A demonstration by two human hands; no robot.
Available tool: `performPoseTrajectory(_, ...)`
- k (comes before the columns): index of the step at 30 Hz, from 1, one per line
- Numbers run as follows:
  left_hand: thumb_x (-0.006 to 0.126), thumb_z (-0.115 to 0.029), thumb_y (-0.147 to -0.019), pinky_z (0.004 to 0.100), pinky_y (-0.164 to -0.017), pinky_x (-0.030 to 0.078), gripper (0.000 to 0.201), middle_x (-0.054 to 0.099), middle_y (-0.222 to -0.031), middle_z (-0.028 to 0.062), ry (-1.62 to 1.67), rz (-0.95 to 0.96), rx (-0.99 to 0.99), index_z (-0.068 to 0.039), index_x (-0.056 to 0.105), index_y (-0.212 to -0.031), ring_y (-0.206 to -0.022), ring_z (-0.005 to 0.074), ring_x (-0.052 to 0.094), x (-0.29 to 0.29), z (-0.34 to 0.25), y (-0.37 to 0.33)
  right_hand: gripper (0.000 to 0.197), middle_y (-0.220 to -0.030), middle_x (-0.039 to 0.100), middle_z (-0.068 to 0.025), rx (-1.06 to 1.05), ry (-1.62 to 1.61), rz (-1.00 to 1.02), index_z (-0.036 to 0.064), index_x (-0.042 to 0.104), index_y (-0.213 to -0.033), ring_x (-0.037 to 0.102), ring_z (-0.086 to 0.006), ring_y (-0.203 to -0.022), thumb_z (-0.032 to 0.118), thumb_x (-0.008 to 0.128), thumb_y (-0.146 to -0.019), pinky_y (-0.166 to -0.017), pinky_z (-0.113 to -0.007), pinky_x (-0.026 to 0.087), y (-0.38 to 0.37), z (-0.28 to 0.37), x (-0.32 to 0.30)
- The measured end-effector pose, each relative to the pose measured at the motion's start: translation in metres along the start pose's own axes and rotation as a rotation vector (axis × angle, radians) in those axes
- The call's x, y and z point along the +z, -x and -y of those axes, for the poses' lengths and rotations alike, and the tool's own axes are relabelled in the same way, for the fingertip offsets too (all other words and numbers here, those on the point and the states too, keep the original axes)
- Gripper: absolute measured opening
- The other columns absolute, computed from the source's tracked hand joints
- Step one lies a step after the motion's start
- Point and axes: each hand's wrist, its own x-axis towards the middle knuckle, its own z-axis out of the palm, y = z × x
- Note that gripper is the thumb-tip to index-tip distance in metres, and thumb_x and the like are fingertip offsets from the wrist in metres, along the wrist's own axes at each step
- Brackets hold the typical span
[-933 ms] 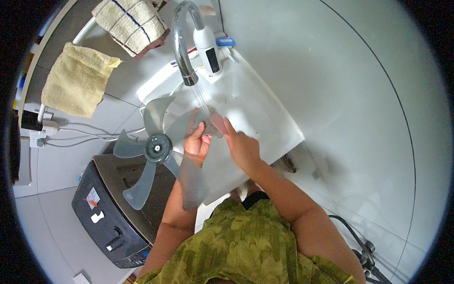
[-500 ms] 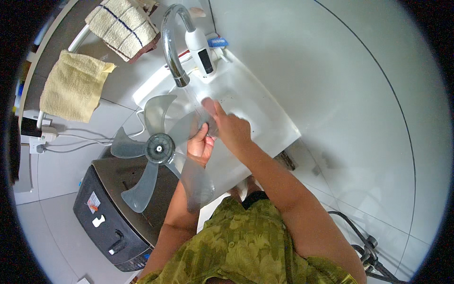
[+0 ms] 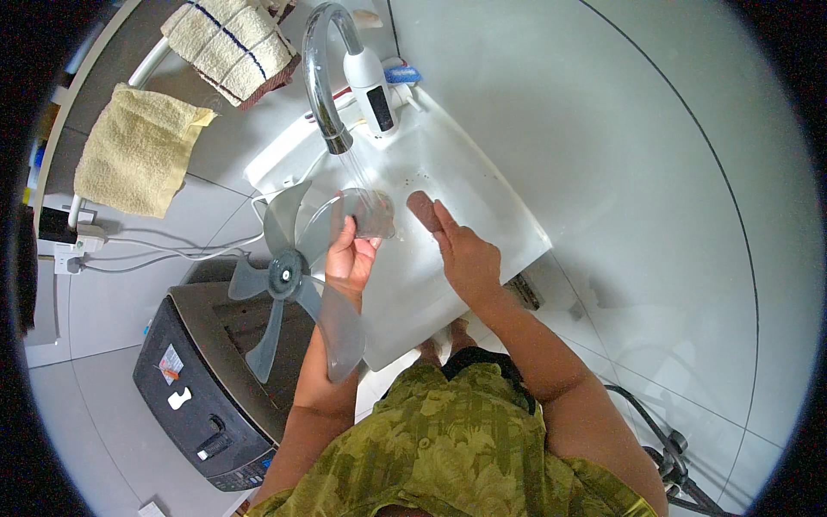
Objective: The person scrubs a detached fan blade assembly under running water using a brush and a pink sponge. They rotate the fan to clean each blade and the central hub, then rinse the cleaning tools and the fan before the clip ends.
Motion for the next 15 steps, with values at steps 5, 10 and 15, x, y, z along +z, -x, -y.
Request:
performPoseTrajectory(5,0.047,-0.015,-0.097,0.0523,-0.102,0.039,0.056,0.043,-0.137,0.0094,-0.02,-0.006,-0.029,-0.027,0.024,-0.146,-0.125,0.0364,0.044,0.0,0.005,0.0,0.047,-0.067,0.06,-0.01,-0.102,-0.109,-0.003,0.0217,0.044,-0.137,0.06,-0.027,-0.056,0.029,0.053,-0.092,-0.048,-0.039,0.048,0.012,0.002,-0.01)
performPoseTrajectory(10,0.046,-0.017,-0.098,0.0493,-0.1,0.042,0.054,0.043,-0.137,0.0083,-0.072,-0.001,-0.004,-0.024,0.025,-0.146,-0.121,0.034,0.048,0.001,0.026,-0.007,0.043,-0.07,0.061,-0.0115,0.049,0.085,0.199,0.0206,0.049,-0.134,0.061,-0.0298,-0.059,0.027,0.055,-0.091,-0.051,-0.041,0.047,-0.014,0.029,0.009)
performPoseTrajectory(15,0.041,-0.016,-0.099,0.0468,-0.095,0.046,0.049,0.046,-0.135,0.0122,-0.009,-0.078,0.082,-0.022,0.025,-0.146,-0.114,0.0325,0.053,-0.014,0.028,-0.019,0.047,-0.066,0.059,-0.0114,0.048,0.074,0.1,0.0194,0.044,-0.137,0.06,-0.0301,-0.054,0.031,0.052,-0.092,-0.048,-0.042,0.046,-0.02,0.036,0.028)
